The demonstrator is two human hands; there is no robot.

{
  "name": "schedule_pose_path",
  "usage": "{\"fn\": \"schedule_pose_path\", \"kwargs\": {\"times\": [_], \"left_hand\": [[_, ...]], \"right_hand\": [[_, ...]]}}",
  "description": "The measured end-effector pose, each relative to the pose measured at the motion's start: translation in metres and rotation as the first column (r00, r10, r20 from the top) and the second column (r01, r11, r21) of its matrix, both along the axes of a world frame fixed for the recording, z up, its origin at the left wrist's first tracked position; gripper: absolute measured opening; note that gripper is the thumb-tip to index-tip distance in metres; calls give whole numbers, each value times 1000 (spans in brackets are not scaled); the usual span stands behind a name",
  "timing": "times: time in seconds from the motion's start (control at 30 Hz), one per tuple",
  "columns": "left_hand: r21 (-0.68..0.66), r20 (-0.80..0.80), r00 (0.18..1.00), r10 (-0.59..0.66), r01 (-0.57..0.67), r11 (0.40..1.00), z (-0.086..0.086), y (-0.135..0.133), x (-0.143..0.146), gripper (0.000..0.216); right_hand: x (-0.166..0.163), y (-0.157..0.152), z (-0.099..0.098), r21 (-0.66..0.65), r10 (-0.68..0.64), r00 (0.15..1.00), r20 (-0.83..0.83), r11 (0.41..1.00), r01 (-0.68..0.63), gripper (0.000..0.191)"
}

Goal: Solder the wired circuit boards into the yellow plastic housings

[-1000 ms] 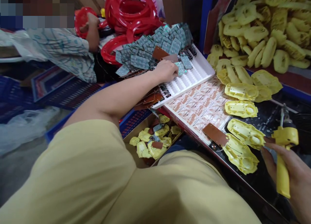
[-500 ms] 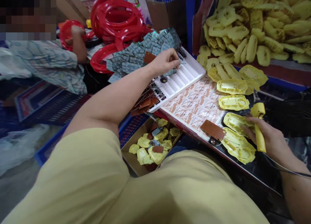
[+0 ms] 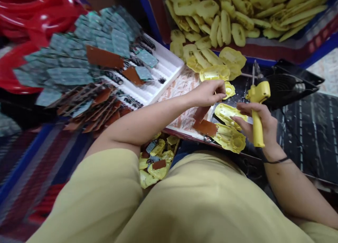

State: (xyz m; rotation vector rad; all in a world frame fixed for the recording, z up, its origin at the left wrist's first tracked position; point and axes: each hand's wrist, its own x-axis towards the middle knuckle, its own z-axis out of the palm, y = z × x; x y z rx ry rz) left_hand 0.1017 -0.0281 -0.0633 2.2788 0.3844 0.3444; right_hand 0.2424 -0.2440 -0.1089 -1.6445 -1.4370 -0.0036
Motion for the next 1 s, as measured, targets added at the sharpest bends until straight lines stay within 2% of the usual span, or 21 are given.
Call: {"fn": "schedule_pose_path", "kwargs": {"times": [0.07,0.17,0.23,0.33,0.4,0.5,0.63,0.73,0.83,0.9,0.97,1.0], "left_hand": [[4,-13,999,-39,39,999,-5,-14,7,10],[-47,-17,997,-74,73,996,-8,-23,12,10],[-152,-5,993,-118,116,982,-8,-23,12,11],[-345,-17,976,-217,198,917,-6,-20,9,10],[-376,-38,966,-256,224,899,-5,-20,8,9],[-289,-80,964,-252,220,932,-3,-21,9,7],[-132,-212,961,-178,152,980,-1,-25,14,7],[-45,-296,942,-159,152,987,-4,-29,17,9],[18,-300,939,-166,180,984,-10,-33,20,14],[63,-308,936,-170,198,978,-14,-35,21,17],[104,-334,928,-164,209,972,-17,-36,22,19],[118,-345,925,-161,213,970,-18,-36,22,19]], "right_hand": [[-11,7,1,89,11,996,-93,996,-3,35],[-19,15,1,112,-16,991,-136,993,31,30],[-18,16,0,110,-45,991,-125,992,59,27],[-15,13,0,115,-76,993,-92,990,86,23],[-12,11,-1,100,-86,993,-78,991,94,21],[-9,7,-2,68,-110,993,-52,991,113,21],[-4,-8,1,42,-168,986,-23,985,169,19],[0,-32,8,76,-210,973,93,976,204,21],[6,-67,16,80,-187,952,242,982,172,24],[9,-91,20,63,-231,918,324,973,223,40],[11,-111,21,91,-366,860,356,929,358,64],[13,-119,20,118,-424,834,352,905,410,69]]}}
